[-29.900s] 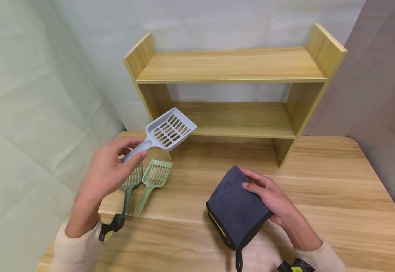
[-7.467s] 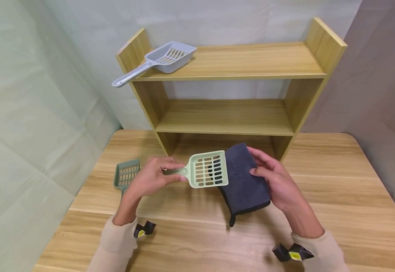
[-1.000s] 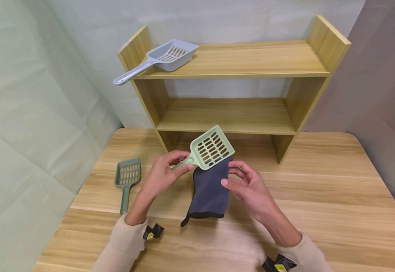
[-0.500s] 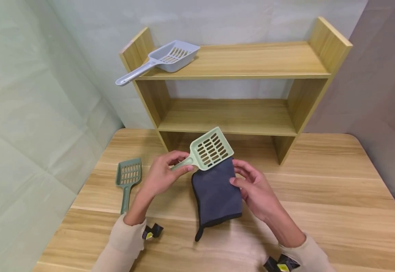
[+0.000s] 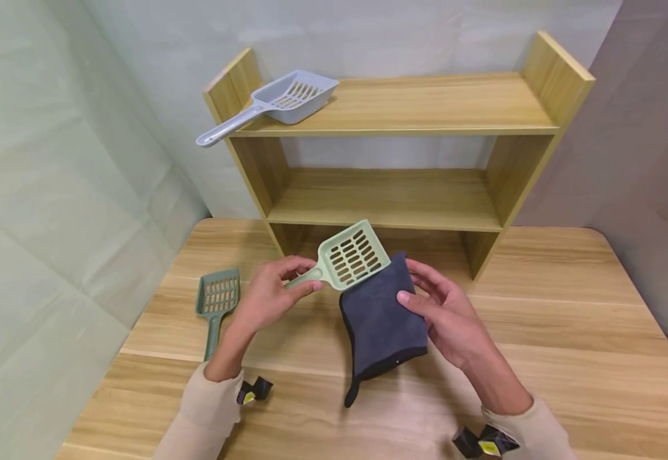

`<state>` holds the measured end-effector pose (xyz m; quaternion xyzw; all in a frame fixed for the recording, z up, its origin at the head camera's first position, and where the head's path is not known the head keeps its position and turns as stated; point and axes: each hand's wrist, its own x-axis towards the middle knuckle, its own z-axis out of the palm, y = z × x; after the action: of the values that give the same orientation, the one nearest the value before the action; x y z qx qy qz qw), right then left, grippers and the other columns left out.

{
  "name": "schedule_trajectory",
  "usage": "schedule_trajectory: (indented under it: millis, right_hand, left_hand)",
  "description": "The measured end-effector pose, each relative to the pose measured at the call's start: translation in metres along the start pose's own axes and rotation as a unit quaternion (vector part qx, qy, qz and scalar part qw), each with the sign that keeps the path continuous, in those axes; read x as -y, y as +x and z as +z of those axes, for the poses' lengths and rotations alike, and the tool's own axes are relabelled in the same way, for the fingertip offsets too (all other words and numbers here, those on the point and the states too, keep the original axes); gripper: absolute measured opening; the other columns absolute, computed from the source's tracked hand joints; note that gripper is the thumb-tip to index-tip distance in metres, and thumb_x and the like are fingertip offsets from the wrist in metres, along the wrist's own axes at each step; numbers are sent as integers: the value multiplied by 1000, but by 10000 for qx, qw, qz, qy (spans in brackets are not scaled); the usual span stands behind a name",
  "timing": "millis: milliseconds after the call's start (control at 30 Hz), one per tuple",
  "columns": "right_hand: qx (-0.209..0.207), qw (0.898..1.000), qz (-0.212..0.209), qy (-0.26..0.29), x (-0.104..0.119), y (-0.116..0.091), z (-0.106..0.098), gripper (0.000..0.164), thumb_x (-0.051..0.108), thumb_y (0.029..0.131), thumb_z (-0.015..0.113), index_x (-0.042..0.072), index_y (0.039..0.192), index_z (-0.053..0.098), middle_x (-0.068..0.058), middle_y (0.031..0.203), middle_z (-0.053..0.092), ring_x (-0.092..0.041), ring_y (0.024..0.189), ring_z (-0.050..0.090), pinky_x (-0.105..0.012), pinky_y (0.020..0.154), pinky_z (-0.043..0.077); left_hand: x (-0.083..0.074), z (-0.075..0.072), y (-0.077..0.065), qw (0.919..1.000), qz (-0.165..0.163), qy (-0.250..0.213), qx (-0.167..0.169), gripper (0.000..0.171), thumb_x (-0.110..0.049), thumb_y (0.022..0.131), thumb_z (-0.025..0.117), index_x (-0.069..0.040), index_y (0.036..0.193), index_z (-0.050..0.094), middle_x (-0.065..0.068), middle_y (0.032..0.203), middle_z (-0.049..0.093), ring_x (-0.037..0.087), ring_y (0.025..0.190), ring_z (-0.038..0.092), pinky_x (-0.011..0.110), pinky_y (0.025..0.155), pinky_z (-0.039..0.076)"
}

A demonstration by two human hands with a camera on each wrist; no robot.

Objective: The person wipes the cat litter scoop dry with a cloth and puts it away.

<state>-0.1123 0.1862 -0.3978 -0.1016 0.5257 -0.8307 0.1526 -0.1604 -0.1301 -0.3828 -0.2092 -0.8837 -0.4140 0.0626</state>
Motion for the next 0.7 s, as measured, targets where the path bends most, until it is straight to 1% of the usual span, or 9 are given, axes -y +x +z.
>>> schedule_trajectory:
  millis: [233,433,567,700]
  right_hand:
    - [106,9998,-142,-43,7,-3,-3,54,-9,106,52,20,151,57,1,127,68,-16,98,78,-34,76,66]
    - [301,9992,-230,-108,12,-5,-6,57,-12,106,50,19,153,54,2,128,66,-15,97,78,-33,76,66]
    - [514,9978,-389,-146,13,-5,-9,62,-16,103,51,17,155,52,3,130,66,-14,100,77,-32,78,65]
    - [598,9970,-466,-173,15,-5,-11,65,-18,103,51,16,158,49,2,132,65,-15,104,77,-33,80,66]
  left_hand:
    - [-1,-7,-1,9997,-189,111,125,28,-18,91,88,-9,115,80,4,107,80,19,87,63,32,79,51]
    - [0,-15,-2,9992,-211,243,241,30,-16,92,87,-6,118,78,6,106,79,19,87,66,30,76,51]
    - [2,-19,-3,9987,-235,335,308,30,-13,92,85,-6,121,77,7,106,78,19,87,67,29,75,50]
    - [2,-22,-5,9984,-286,349,329,30,-11,93,84,-5,122,77,8,106,78,20,90,68,31,77,51]
